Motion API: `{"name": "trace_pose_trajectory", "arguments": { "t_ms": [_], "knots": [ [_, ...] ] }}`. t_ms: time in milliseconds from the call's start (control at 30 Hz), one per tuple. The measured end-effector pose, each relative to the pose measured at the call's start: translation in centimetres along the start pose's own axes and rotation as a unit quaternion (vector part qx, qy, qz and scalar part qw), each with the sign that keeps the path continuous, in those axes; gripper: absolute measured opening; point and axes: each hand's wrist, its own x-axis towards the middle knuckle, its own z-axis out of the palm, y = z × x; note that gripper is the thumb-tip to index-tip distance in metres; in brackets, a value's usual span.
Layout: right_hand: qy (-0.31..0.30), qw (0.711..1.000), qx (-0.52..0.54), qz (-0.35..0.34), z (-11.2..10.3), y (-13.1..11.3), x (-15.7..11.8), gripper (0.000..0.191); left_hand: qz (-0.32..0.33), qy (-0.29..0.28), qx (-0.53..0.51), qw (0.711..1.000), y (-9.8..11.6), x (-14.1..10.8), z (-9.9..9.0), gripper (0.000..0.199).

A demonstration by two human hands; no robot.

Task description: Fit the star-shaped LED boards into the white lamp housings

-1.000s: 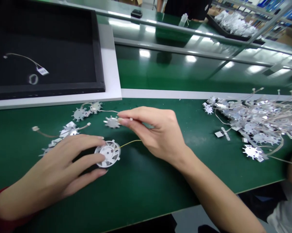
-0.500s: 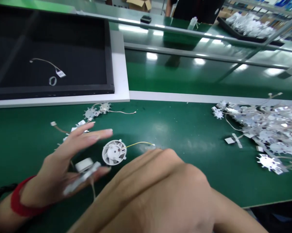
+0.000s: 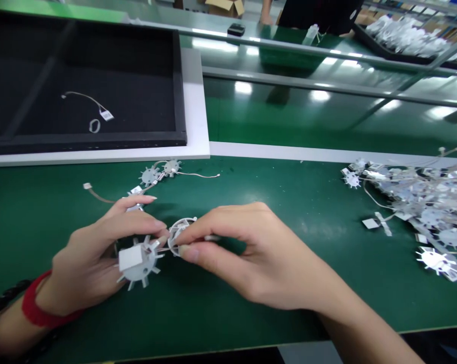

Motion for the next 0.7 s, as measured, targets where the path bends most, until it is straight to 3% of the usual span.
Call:
{"name": "trace_pose_trajectory", "arguments": {
  "t_ms": [67, 200, 333, 467, 533, 700],
  "knots": [
    [-0.022, 0.998, -0.050, -0.005, 0.5, 0.2, 0.2, 0.010, 0.000, -0.001, 0.000, 1.000, 0.1, 0.0, 0.1, 0.032],
    [-0.060, 0.982, -0.159, -0.078, 2.2, 0.9, 0.3, 0.036, -0.018, 0.009, 0.023, 1.000, 0.4, 0.2, 0.4, 0.025],
    [-0.054, 0.951, -0.276, -0.126, 3.2, 1.6, 0.2, 0.024, -0.031, -0.024, 0.057, 0.998, 0.4, 0.2, 0.4, 0.023],
    [-0.052, 0.944, -0.289, -0.151, 2.5, 1.4, -0.1, 0.017, -0.026, -0.026, 0.072, 0.997, 0.2, 0.1, 0.0, 0.021],
    [-0.106, 0.937, -0.295, -0.152, 2.1, 1.0, -0.4, 0.022, -0.025, -0.025, 0.075, 0.997, 0.1, 0.2, -0.1, 0.018],
    [-0.310, 0.890, -0.324, -0.079, 2.2, -0.1, -1.4, 0.035, -0.023, -0.025, 0.077, 0.996, 0.0, 0.3, -0.2, 0.017]
  ]
}}
